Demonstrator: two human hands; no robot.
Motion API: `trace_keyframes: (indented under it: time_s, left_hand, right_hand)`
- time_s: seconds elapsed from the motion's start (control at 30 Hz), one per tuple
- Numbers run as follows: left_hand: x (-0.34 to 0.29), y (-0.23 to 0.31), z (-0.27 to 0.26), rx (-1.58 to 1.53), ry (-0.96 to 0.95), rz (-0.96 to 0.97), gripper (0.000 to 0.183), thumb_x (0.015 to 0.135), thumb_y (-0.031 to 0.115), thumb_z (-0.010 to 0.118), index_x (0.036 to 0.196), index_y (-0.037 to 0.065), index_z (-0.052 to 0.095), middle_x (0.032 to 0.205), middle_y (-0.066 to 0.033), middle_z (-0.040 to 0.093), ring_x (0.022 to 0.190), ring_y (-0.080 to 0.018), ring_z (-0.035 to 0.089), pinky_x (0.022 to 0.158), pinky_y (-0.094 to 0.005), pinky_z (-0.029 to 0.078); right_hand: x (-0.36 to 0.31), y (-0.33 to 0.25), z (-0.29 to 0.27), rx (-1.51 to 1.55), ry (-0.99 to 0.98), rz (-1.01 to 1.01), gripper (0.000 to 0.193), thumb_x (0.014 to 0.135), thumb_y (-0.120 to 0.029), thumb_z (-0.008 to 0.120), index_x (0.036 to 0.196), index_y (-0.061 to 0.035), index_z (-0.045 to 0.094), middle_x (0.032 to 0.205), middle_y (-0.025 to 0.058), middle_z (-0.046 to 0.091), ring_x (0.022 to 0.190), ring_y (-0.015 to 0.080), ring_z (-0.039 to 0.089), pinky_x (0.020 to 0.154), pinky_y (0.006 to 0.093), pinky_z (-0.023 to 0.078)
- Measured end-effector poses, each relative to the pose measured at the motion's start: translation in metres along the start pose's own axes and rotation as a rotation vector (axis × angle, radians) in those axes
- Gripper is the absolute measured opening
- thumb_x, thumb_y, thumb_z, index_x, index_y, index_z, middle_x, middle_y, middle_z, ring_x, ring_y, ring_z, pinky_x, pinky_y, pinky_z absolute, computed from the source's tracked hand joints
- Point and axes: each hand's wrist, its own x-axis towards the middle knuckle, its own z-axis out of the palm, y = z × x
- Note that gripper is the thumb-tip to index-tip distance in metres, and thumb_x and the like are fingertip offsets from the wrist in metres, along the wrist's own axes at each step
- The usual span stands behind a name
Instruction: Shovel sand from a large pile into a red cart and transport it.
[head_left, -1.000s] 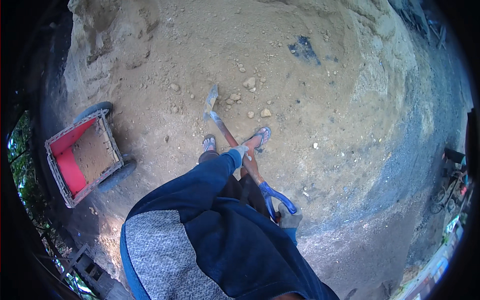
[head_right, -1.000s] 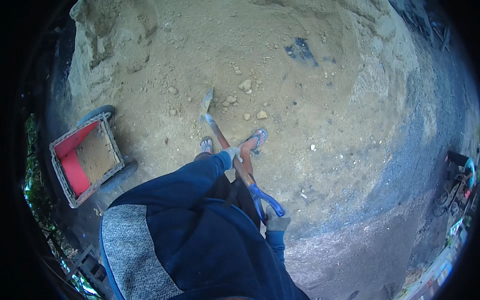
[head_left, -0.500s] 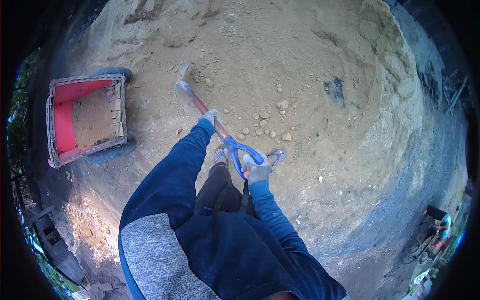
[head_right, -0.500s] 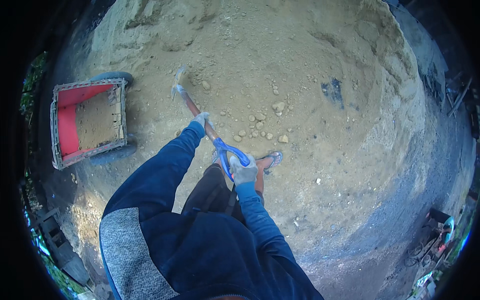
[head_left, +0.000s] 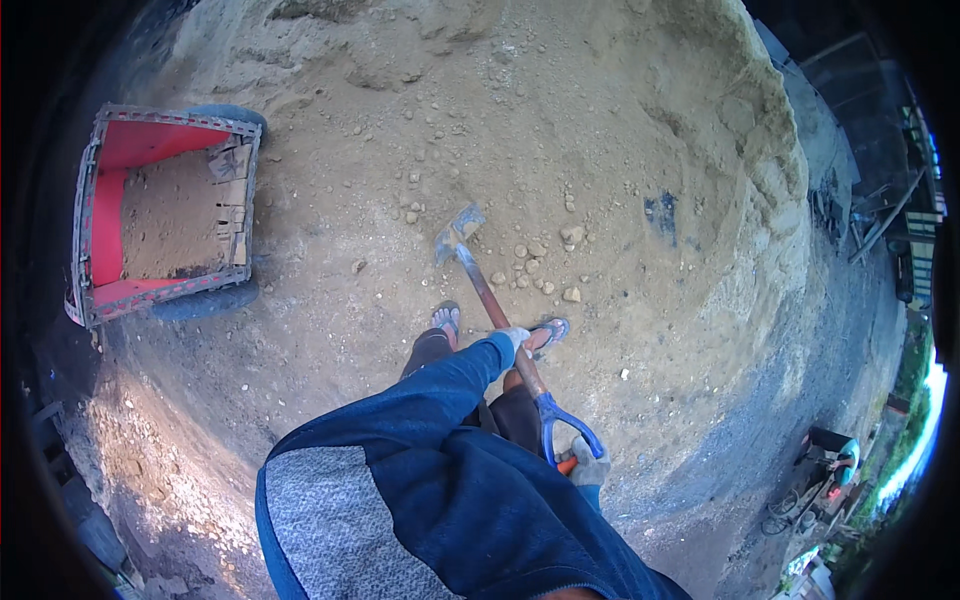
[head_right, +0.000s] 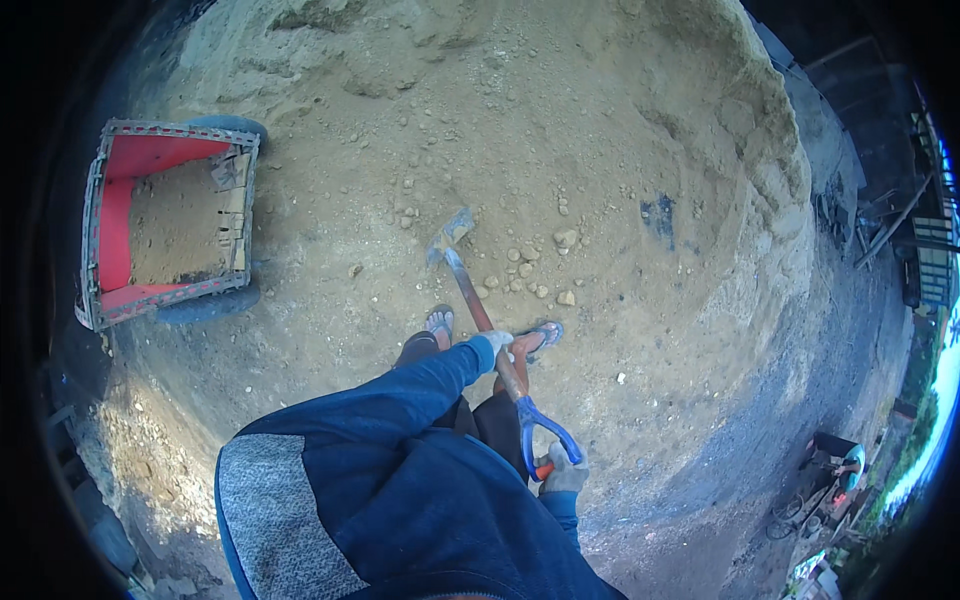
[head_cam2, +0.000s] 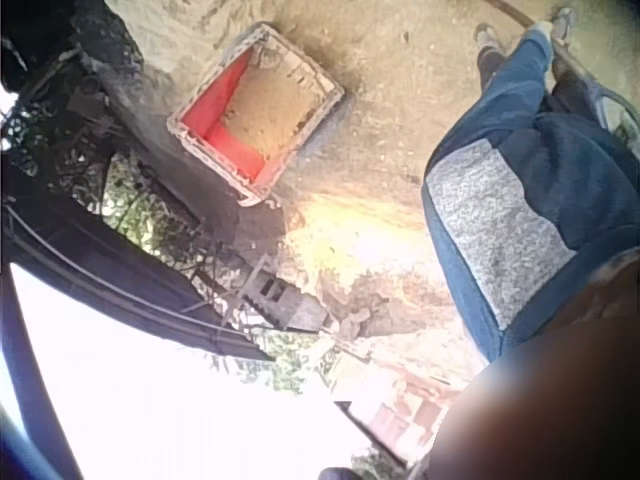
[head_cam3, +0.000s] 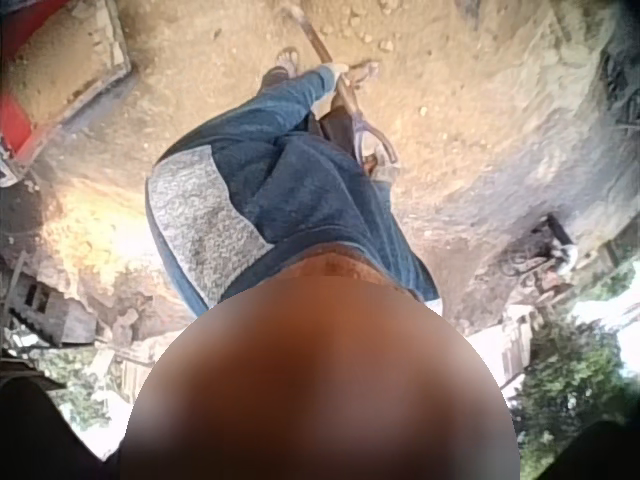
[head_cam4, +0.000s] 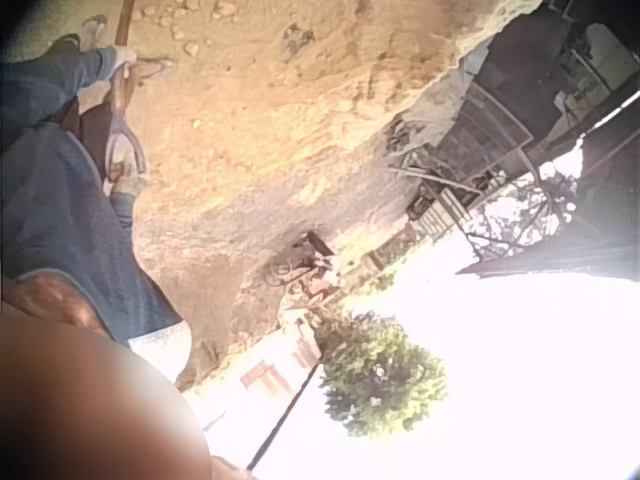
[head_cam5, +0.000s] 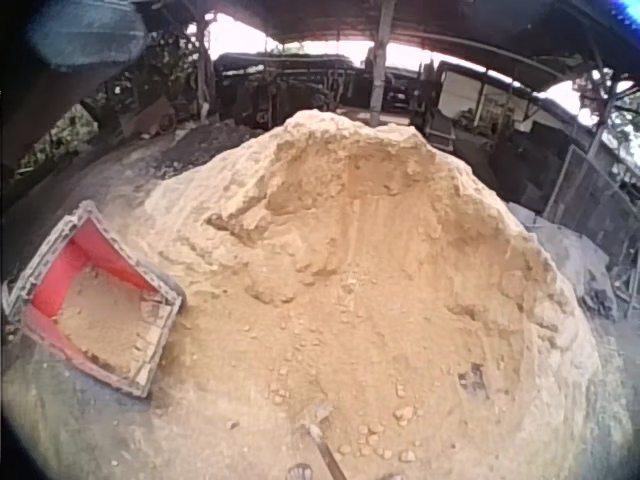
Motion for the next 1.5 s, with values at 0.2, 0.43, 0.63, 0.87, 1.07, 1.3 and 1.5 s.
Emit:
trace_keyframes:
  time_s: [0.2, 0.43, 0.63, 0.87, 1.07, 1.3, 1.5]
  left_hand:
    - [-0.088, 0.043, 0.028, -0.778, 0.366, -0.652, 0.03, 0.074, 0.013, 0.064, 0.095, -0.004, 0.051, 0.07, -0.0161, 0.058, 0.053, -0.0292, 0.059, 0.046, -0.039, 0.05]
    - [-0.044, 0.066, -0.179, -0.708, 0.588, -0.587, 0.028, 0.079, 0.025, 0.061, 0.085, 0.0, 0.051, 0.067, -0.0135, 0.053, 0.057, -0.0299, 0.057, 0.052, -0.0433, 0.049]
    - [-0.028, 0.072, -0.11, -0.685, 0.472, -0.571, 0.023, 0.079, 0.025, 0.058, 0.085, 0.003, 0.053, 0.065, -0.0123, 0.053, 0.056, -0.0283, 0.056, 0.05, -0.0437, 0.048]
    - [-0.051, 0.045, 0.04, -1.053, 0.345, -0.693, 0.008, 0.074, 0.008, 0.059, 0.072, 0.002, 0.056, 0.065, -0.0115, 0.056, 0.054, -0.0236, 0.056, 0.05, -0.0366, 0.048]
    - [-0.112, -0.017, -0.119, -1.412, 0.721, -0.394, 0.021, 0.078, 0.018, 0.058, 0.093, 0.004, 0.053, 0.076, -0.0147, 0.056, 0.067, -0.0295, 0.057, 0.057, -0.0402, 0.049]
    - [-0.103, -0.029, -0.129, -1.308, 0.558, -0.47, 0.035, 0.08, 0.024, 0.057, 0.109, 0.008, 0.047, 0.084, -0.0136, 0.055, 0.073, -0.0278, 0.055, 0.061, -0.0415, 0.048]
    - [-0.061, 0.053, 0.075, -1.029, 0.237, -0.876, 0.01, 0.081, 0.016, 0.056, 0.083, 0.008, 0.051, 0.067, -0.0081, 0.054, 0.056, -0.0247, 0.055, 0.051, -0.0394, 0.05]
  right_hand:
    - [-0.009, 0.035, -0.046, 0.126, 0.162, 0.133, 0.006, 0.073, -0.001, 0.058, 0.078, 0.0015, 0.055, 0.056, 0.0088, 0.051, 0.04, 0.0183, 0.05, 0.038, 0.0326, 0.046]
    - [0.023, -0.039, 0.156, -0.092, -0.253, -0.169, 0.019, 0.073, -0.01, 0.067, 0.087, -0.001, 0.058, 0.065, 0.0066, 0.057, 0.048, 0.0157, 0.053, 0.044, 0.0293, 0.045]
    - [0.006, -0.039, 0.083, -0.062, -0.081, -0.09, 0.013, 0.074, -0.007, 0.063, 0.082, -0.0003, 0.055, 0.063, 0.0091, 0.057, 0.046, 0.0165, 0.054, 0.043, 0.0289, 0.046]
    - [0.004, -0.06, -0.063, -0.134, 0.077, -0.084, 0.016, 0.07, -0.005, 0.065, 0.08, 0.0014, 0.054, 0.058, 0.0115, 0.056, 0.038, 0.0186, 0.051, 0.036, 0.0309, 0.044]
    - [0.021, -0.043, 0.08, -0.379, -0.32, -0.095, 0.019, 0.071, -0.013, 0.064, 0.08, 0.0007, 0.055, 0.055, 0.0069, 0.054, 0.042, 0.0163, 0.054, 0.039, 0.0269, 0.042]
    - [-0.005, -0.073, 0.11, -0.402, -0.348, -0.165, 0.022, 0.073, -0.015, 0.065, 0.086, -0.0008, 0.055, 0.059, 0.0068, 0.057, 0.044, 0.0113, 0.053, 0.041, 0.0252, 0.041]
    - [-0.027, -0.073, -0.051, -0.329, 0.2, -0.153, 0.018, 0.07, -0.008, 0.065, 0.08, 0.0027, 0.054, 0.057, 0.008, 0.055, 0.036, 0.0145, 0.049, 0.034, 0.027, 0.04]
